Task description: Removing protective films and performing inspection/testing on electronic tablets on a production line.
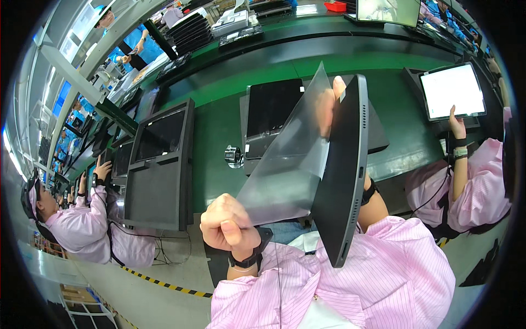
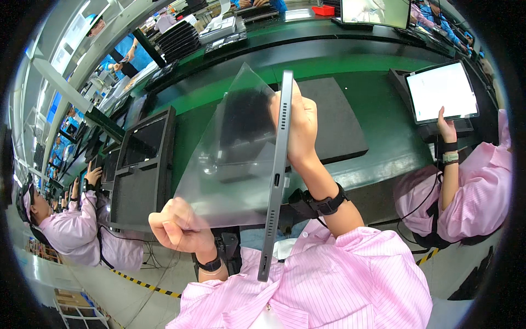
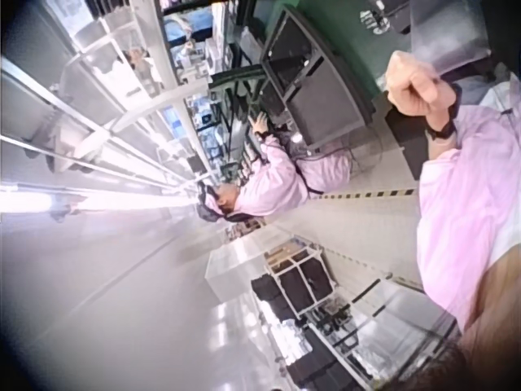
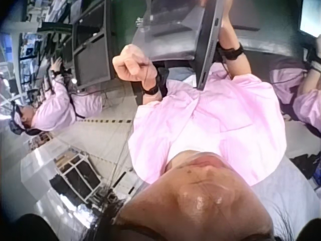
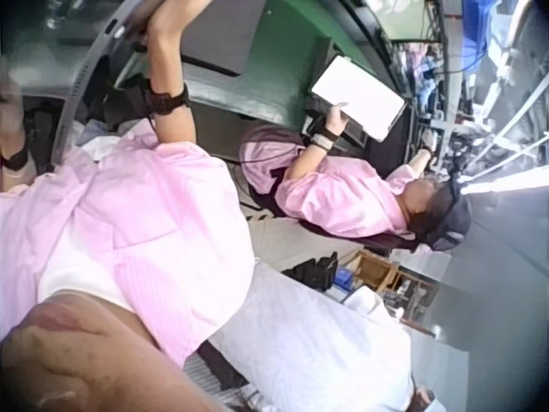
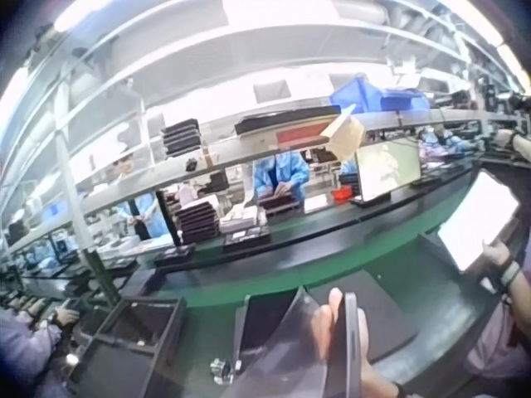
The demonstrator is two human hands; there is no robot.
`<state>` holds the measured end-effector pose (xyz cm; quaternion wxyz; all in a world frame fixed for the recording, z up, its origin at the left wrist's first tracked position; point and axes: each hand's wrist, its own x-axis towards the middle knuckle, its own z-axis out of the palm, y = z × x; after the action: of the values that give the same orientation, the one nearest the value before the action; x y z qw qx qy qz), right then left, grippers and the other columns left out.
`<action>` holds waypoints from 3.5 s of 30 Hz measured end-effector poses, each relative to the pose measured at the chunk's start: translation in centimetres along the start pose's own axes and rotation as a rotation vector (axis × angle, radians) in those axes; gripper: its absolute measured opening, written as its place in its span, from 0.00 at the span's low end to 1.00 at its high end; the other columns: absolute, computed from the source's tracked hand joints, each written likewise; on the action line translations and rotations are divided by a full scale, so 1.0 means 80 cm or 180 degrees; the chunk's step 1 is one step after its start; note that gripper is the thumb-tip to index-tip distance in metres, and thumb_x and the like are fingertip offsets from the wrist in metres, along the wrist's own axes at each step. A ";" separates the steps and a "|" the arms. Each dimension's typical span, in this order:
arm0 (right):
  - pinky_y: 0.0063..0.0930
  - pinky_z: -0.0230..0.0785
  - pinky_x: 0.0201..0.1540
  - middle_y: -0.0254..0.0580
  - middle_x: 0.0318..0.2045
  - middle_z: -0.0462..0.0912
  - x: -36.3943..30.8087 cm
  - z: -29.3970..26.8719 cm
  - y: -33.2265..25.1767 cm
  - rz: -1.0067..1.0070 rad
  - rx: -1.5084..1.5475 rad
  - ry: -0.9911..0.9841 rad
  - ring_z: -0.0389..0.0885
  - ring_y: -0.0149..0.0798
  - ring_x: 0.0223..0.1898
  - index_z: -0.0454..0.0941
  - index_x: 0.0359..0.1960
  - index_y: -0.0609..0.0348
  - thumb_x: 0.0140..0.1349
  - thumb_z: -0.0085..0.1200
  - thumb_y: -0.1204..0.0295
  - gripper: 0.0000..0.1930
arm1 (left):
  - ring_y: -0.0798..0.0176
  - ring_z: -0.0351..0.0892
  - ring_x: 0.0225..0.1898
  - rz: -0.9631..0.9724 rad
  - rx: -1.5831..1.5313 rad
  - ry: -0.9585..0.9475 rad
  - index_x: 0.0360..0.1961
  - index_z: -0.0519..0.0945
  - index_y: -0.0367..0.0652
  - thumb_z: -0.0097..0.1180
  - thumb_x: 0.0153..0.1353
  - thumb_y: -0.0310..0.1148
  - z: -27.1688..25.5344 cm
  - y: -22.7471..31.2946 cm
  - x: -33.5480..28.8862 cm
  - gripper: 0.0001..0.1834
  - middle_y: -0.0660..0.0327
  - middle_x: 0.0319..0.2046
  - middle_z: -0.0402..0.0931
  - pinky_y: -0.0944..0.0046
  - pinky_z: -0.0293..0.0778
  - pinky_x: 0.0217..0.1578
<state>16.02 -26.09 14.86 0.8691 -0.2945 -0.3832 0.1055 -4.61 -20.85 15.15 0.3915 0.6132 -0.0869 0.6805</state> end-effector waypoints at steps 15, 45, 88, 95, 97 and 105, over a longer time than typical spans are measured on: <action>0.23 0.56 0.11 0.29 0.15 0.67 -0.023 0.005 0.030 0.3204 0.0530 0.0112 0.63 0.25 0.11 0.70 0.27 0.53 0.67 0.40 0.58 0.15 | 0.80 0.50 0.12 -0.1552 -0.0268 0.0202 0.24 0.63 0.42 0.39 0.66 0.30 0.001 -0.002 0.066 0.12 0.70 0.14 0.57 0.76 0.45 0.13; 0.18 0.41 0.16 0.26 0.10 0.57 -0.003 0.060 -0.043 -0.0307 -0.1142 -0.0291 0.49 0.20 0.13 0.57 0.11 0.54 0.71 0.34 0.59 0.27 | 0.78 0.62 0.17 -0.2757 -0.1372 -0.1529 0.32 0.69 0.38 0.41 0.67 0.45 0.019 0.046 0.065 0.19 0.68 0.19 0.66 0.77 0.56 0.18; 0.22 0.41 0.17 0.28 0.09 0.58 -0.030 0.055 -0.031 0.0254 -0.0601 -0.0676 0.49 0.22 0.13 0.56 0.08 0.57 0.72 0.31 0.62 0.29 | 0.73 0.60 0.25 -0.1628 -0.0572 -0.1545 0.27 0.67 0.38 0.43 0.64 0.29 0.036 0.036 0.081 0.09 0.64 0.23 0.65 0.73 0.59 0.26; 0.18 0.54 0.16 0.33 0.11 0.69 -0.039 0.029 -0.012 0.0696 -0.0567 -0.1191 0.64 0.24 0.13 0.68 0.11 0.60 0.71 0.31 0.57 0.30 | 0.80 0.58 0.25 -0.2282 -0.1305 -0.1482 0.27 0.70 0.41 0.44 0.67 0.35 0.053 0.024 0.100 0.12 0.71 0.23 0.65 0.77 0.55 0.27; 0.20 0.61 0.19 0.36 0.13 0.73 -0.047 0.060 -0.023 0.0702 -0.0432 -0.0945 0.69 0.27 0.15 0.71 0.15 0.63 0.71 0.31 0.57 0.30 | 0.80 0.58 0.25 -0.2313 -0.1191 -0.1487 0.27 0.70 0.41 0.44 0.67 0.35 0.051 0.029 0.100 0.12 0.71 0.23 0.65 0.77 0.55 0.26; 0.27 0.74 0.22 0.43 0.17 0.75 -0.045 0.067 -0.034 0.1162 -0.0260 -0.0733 0.78 0.37 0.18 0.73 0.24 0.68 0.70 0.30 0.55 0.29 | 0.82 0.58 0.21 -0.2513 -0.1054 -0.1434 0.26 0.70 0.43 0.46 0.66 0.37 0.057 0.030 0.104 0.13 0.73 0.20 0.64 0.79 0.54 0.21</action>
<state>9.55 -27.40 17.14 0.7734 -0.3799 -0.4242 0.2785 -2.20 -21.66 24.58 0.6836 0.6609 -0.0373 0.3073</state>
